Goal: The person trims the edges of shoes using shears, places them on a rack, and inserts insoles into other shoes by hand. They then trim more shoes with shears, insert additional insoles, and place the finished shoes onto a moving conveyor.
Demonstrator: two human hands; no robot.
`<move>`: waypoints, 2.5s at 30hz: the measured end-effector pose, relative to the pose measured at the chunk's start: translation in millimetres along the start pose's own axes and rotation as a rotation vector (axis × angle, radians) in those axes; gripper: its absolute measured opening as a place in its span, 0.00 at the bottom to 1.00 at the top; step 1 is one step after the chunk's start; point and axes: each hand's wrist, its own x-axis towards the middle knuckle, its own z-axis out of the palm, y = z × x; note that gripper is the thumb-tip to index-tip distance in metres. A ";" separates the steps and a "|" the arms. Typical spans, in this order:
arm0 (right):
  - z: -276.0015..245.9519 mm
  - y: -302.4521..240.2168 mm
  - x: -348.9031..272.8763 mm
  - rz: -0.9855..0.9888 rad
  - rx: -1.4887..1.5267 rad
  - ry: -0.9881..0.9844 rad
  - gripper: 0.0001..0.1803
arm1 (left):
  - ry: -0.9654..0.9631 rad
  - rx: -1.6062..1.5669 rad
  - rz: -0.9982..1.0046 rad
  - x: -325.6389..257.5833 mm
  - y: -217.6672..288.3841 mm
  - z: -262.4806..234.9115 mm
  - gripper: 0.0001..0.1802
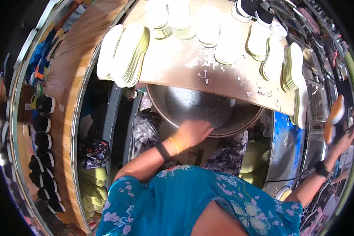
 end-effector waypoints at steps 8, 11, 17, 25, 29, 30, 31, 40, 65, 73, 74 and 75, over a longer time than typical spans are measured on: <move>33.1 -151.5 -269.5 -0.573 0.002 -0.634 0.33 | 0.427 -1.338 -0.022 -24.4 33.9 -45.3 0.34; 56.7 -189.2 -337.5 -0.648 0.082 -1.104 0.32 | 0.609 -1.164 -0.181 -35.6 5.0 -46.3 0.34; 68.7 -179.8 -378.1 -0.729 0.293 -1.133 0.32 | 0.963 -0.071 -0.229 -72.4 -44.4 -29.4 0.27; 49.7 -143.9 -357.7 0.161 0.676 -1.014 0.31 | 0.238 -0.033 -0.288 -20.2 -2.4 -66.1 0.17; 35.6 -132.5 -329.5 0.613 0.766 -1.071 0.21 | 0.478 0.190 -0.131 -0.5 -36.8 -34.4 0.12; 32.4 -126.0 -323.7 0.696 0.806 -1.080 0.20 | 0.481 0.238 -0.037 -8.7 -42.9 -36.7 0.11; 31.7 -117.9 -317.8 0.777 0.853 -1.090 0.19 | 0.485 0.284 0.055 -20.5 -48.7 -41.1 0.11; 46.6 -108.7 -312.1 0.141 0.524 -1.404 0.31 | 0.086 -0.446 -0.095 -128.9 -53.1 -123.7 0.16; 22.7 -95.6 -318.4 -0.166 0.246 -1.494 0.27 | 0.167 0.149 0.075 -113.0 -32.9 -130.4 0.11; 21.3 -71.3 -332.8 -0.155 0.149 -1.477 0.27 | 0.195 -1.007 -0.384 -142.9 -77.9 -146.5 0.12; 23.6 -77.3 -332.8 -0.156 0.161 -1.482 0.27 | 0.200 -1.000 -0.392 -149.0 -82.2 -148.6 0.12; 24.4 -81.3 -328.1 -0.153 0.196 -1.495 0.28 | 0.180 -1.011 -0.391 -186.6 -93.1 -161.6 0.12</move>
